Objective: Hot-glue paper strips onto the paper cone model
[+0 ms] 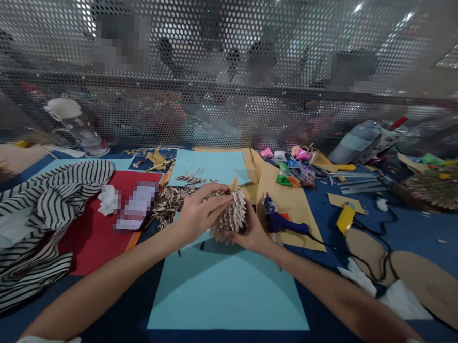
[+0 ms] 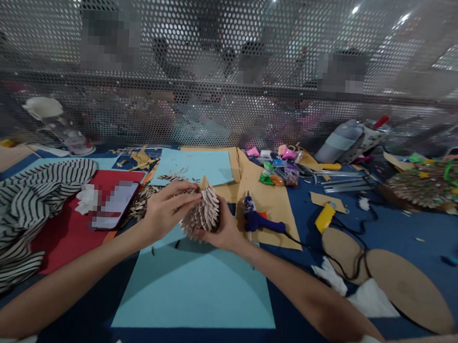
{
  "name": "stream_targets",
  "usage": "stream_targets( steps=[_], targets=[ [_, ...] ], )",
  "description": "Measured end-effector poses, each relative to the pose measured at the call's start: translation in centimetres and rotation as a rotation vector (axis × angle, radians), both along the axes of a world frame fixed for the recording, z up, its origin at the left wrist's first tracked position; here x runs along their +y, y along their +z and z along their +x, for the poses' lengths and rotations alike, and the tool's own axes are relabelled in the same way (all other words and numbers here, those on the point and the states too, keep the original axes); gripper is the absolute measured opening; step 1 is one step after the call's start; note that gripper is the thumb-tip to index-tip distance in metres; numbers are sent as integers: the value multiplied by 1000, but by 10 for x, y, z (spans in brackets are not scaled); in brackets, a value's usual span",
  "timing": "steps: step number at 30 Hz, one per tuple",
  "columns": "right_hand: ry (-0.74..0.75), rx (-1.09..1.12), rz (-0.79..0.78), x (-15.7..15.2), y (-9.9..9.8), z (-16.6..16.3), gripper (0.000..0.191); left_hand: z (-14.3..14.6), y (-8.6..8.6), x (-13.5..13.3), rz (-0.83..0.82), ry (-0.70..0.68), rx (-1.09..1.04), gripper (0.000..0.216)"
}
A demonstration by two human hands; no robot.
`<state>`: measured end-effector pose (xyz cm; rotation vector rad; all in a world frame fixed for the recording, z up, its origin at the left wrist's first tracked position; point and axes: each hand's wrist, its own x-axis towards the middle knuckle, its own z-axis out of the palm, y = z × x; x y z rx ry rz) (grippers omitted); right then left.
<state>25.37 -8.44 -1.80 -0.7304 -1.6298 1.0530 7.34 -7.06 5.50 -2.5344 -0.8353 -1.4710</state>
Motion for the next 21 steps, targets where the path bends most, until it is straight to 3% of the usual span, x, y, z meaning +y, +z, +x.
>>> stream_targets(
  steps=[21],
  targets=[
    [-5,2,42,1,3,-1,79,0,0,2,25,-9,5,21]
  ],
)
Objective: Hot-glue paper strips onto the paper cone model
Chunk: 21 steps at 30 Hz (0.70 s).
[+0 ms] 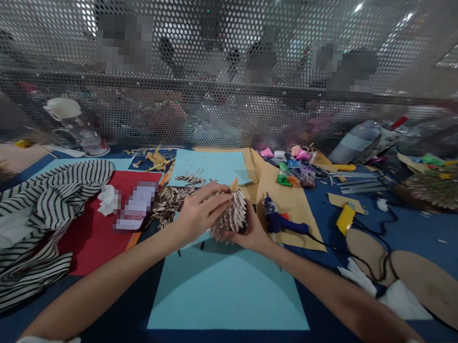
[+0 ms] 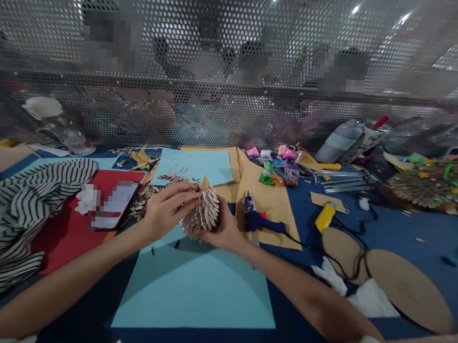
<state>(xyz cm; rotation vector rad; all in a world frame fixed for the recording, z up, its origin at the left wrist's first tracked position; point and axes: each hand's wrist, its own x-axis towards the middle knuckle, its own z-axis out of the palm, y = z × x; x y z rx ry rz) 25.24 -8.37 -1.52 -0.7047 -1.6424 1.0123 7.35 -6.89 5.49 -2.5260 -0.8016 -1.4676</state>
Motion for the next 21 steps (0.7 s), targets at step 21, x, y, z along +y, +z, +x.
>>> stream_targets(
  steps=[21],
  targets=[
    [11,28,-39,1,-9,1,84,-1,0,0,55,-18,37,19]
  ],
)
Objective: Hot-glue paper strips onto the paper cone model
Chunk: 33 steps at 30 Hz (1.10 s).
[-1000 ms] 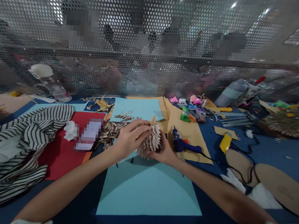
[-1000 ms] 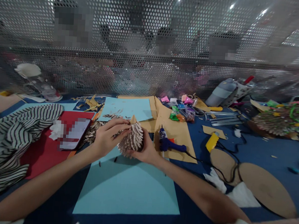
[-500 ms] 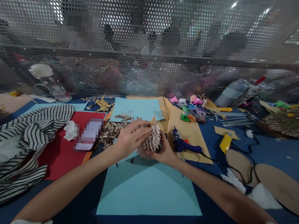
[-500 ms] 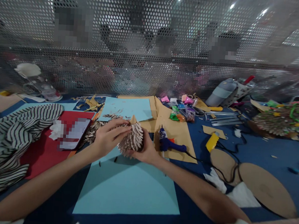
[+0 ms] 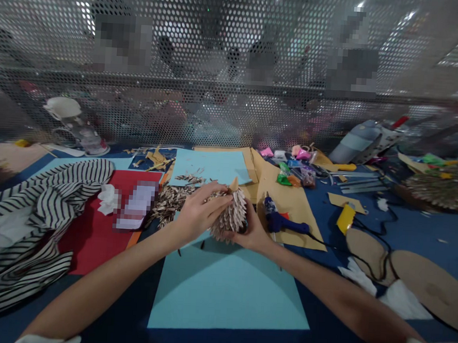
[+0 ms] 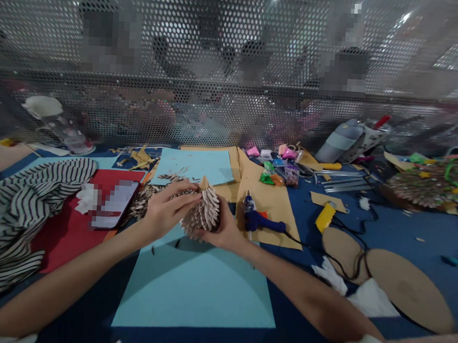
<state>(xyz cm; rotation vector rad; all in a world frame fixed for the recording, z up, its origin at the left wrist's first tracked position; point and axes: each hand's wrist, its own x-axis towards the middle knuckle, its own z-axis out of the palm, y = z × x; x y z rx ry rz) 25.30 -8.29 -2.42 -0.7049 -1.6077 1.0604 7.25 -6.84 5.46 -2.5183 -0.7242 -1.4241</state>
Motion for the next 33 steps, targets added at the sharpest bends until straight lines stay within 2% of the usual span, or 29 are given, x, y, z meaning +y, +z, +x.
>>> stream_targets(
  steps=[12,24,33],
  targets=[
    [-11,-25,-16,1,5,1,84,2,1,0,-90,8,-45,22],
    [-35,-53,-11,2,3,2,86,2,1,0,-76,34,-44,23],
    [-53,-62,14,0,7,3,83,2,5,0,-53,32,-21,37]
  ],
)
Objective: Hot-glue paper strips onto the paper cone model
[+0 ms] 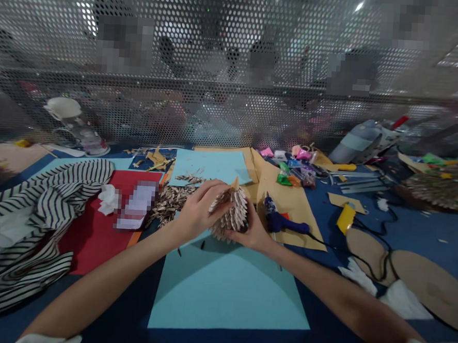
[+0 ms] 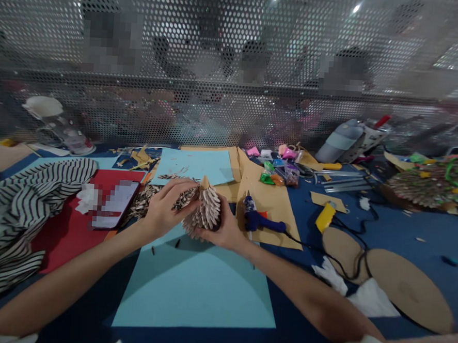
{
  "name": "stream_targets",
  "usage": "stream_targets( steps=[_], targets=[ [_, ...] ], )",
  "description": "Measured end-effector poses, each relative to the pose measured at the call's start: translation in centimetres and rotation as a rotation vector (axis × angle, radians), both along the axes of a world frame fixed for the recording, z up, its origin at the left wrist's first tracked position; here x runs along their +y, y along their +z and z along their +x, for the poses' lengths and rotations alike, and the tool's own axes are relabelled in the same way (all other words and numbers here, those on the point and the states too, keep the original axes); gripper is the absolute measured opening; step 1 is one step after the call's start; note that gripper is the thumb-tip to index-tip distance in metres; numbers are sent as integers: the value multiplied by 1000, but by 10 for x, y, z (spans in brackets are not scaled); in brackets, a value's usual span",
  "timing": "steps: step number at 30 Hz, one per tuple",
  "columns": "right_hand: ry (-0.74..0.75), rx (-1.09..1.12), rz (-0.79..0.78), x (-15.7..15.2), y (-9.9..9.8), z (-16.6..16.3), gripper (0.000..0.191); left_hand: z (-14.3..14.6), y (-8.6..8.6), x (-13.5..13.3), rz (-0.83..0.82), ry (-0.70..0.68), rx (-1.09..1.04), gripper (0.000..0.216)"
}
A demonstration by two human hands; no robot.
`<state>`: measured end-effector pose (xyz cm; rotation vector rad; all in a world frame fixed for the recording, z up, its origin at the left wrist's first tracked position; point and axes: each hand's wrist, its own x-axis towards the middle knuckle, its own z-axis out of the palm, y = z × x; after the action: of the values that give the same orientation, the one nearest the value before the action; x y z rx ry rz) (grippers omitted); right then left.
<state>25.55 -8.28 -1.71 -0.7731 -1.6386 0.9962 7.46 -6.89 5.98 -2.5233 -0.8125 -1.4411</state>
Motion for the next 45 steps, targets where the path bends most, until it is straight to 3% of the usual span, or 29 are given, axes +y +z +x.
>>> stream_targets(
  steps=[10,28,45],
  targets=[
    [1,4,-10,0,-3,0,84,1,0,0,-30,-12,-22,36],
    [35,27,-37,1,-4,0,83,1,-5,2,-2,-24,-40,15],
    [32,9,-43,0,-4,0,84,0,-5,1,1,-7,-10,15]
  ],
)
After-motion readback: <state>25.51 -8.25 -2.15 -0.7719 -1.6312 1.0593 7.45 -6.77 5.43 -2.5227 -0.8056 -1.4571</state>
